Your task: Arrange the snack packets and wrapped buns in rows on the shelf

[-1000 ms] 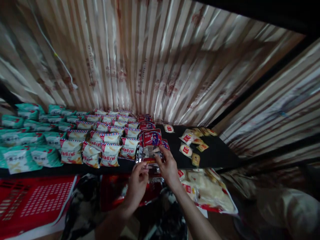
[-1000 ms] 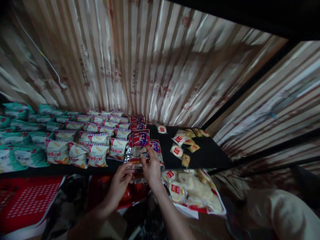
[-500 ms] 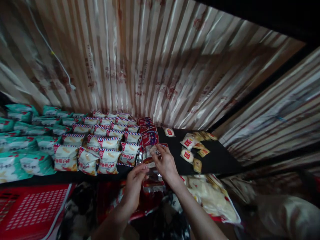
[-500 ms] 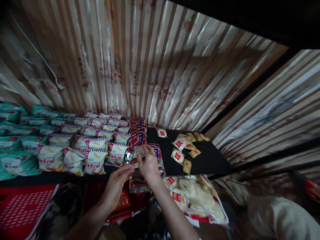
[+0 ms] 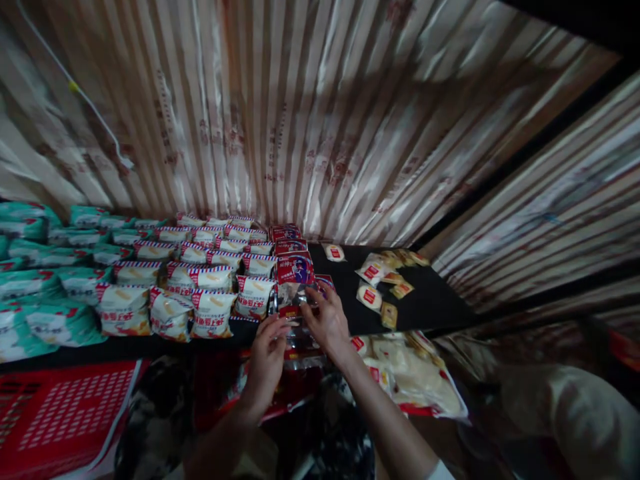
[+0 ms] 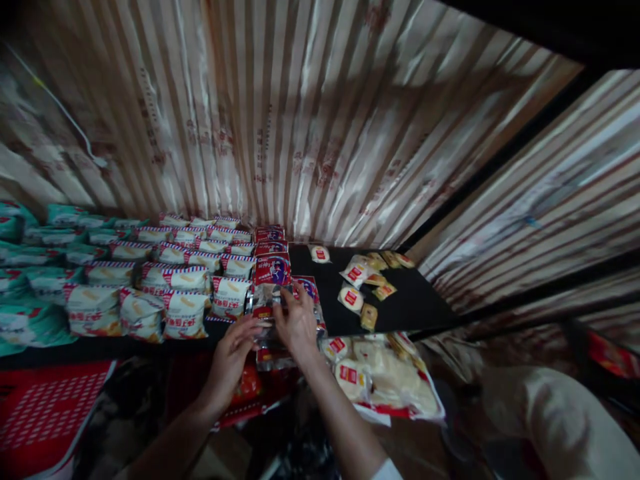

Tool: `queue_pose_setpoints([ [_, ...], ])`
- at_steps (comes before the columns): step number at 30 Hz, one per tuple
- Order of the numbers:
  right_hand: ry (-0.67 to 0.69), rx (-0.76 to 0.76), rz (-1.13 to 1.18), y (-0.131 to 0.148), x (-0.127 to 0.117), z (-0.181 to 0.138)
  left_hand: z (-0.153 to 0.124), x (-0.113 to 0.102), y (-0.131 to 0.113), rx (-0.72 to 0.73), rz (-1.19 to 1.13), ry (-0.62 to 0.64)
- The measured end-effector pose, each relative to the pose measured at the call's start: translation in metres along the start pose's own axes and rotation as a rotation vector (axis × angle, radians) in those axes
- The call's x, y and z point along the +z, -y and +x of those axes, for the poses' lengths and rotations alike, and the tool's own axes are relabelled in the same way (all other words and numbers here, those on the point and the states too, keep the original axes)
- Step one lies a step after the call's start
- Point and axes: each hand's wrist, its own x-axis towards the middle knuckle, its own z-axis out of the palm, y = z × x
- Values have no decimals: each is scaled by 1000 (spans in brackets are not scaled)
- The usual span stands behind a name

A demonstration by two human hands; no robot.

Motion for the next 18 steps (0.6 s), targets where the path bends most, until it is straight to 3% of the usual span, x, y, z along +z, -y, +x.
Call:
queue_pose_setpoints([
  [7,-24,-41,121,-11,9,-6,-5,1,0,47,120,9],
  [14,-19,25,242,-13,5,-13,-12,3,-3,70,243,-1],
  [18,-76,90,283,-35,3,-20,-18,1,-3,111,310,7],
])
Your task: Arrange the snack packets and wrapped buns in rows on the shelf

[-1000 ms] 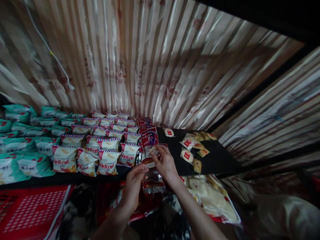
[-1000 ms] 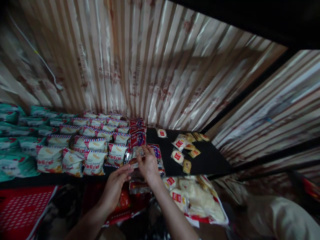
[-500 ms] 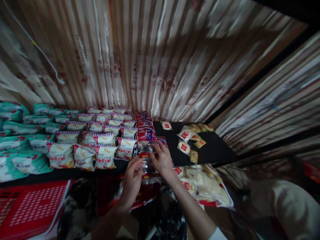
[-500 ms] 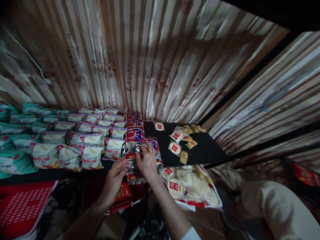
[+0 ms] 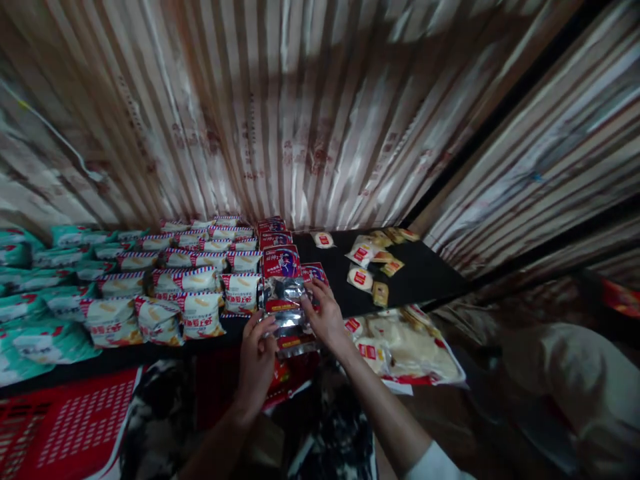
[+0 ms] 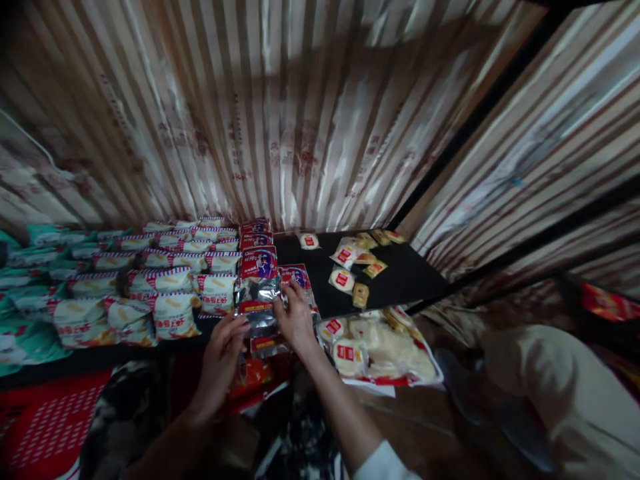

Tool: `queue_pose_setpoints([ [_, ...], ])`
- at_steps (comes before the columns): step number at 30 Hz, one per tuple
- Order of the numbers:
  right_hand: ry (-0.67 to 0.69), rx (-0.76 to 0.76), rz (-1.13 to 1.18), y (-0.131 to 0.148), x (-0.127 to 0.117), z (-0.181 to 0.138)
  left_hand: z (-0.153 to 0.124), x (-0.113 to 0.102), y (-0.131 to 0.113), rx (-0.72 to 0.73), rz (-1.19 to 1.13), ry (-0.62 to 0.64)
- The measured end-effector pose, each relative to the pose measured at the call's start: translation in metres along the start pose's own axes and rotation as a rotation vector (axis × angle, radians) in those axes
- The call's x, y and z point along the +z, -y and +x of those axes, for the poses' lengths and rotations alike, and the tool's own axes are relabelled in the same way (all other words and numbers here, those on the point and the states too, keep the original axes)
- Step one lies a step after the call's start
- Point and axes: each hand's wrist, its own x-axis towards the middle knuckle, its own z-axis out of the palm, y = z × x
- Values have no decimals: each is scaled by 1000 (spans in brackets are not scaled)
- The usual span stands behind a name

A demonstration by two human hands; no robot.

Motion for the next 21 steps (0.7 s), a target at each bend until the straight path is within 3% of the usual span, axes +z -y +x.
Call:
queue_pose_setpoints([
  [5,-51,116,-84,-52,-14,-13,-15,-2,12,98,101,-32],
  [9,17,196,-255,-81,-21,-21,-28,4,11,211,262,-18],
  [15,133,221,-392,-79,-21,-20,-19,17,0,557,749,49],
  [21,163,259,-505,-71,-18,-12,-5,29,10,615,980,70],
])
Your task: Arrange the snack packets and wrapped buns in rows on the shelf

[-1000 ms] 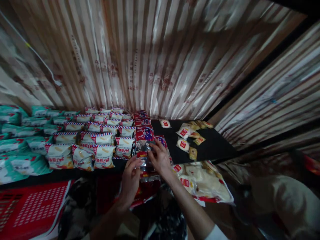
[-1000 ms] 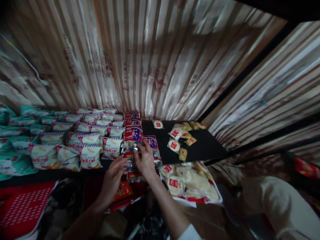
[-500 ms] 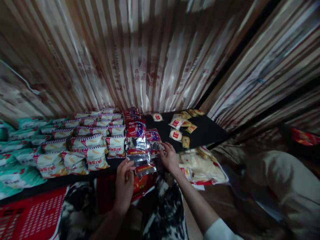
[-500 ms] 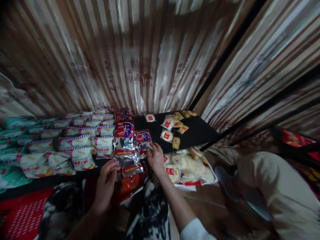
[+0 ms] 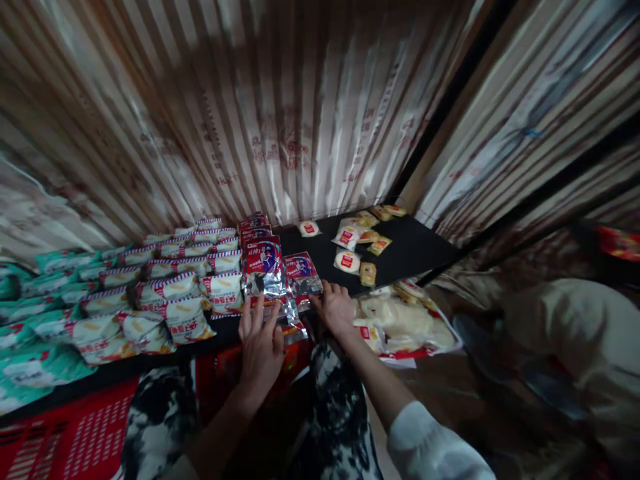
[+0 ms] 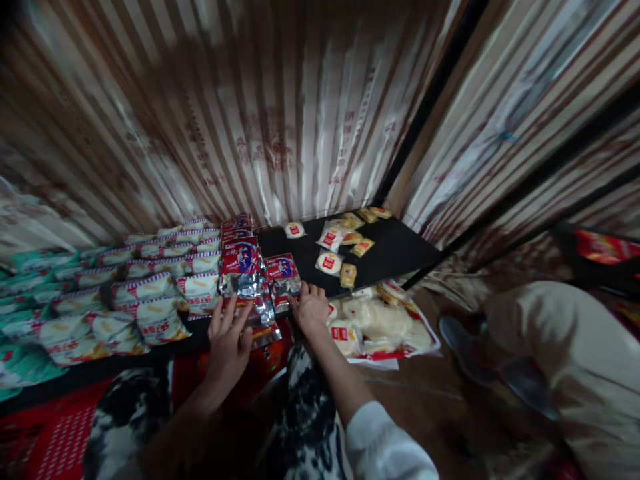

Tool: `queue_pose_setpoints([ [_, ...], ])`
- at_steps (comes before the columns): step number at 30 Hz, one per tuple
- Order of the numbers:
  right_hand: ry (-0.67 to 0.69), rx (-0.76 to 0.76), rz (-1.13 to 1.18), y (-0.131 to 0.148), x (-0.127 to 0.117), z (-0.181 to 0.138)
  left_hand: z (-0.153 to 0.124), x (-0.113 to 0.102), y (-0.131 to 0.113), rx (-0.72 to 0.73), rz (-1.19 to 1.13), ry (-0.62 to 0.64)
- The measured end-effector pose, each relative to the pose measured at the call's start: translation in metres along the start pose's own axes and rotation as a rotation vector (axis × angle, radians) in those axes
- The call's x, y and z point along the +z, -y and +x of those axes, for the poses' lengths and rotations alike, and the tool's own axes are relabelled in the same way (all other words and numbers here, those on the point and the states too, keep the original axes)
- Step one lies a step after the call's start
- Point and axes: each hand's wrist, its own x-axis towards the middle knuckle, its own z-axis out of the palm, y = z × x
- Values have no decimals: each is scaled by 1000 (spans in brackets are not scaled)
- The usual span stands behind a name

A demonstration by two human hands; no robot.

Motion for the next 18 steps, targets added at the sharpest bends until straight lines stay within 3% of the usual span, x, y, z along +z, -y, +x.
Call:
queue_pose_setpoints([
  [11,67,-13,0,-1,5,9,23,14,-4,23,36,-33],
  [18,0,21,-2,-21,2,-4,33,12,-8,-1,40,-55],
])
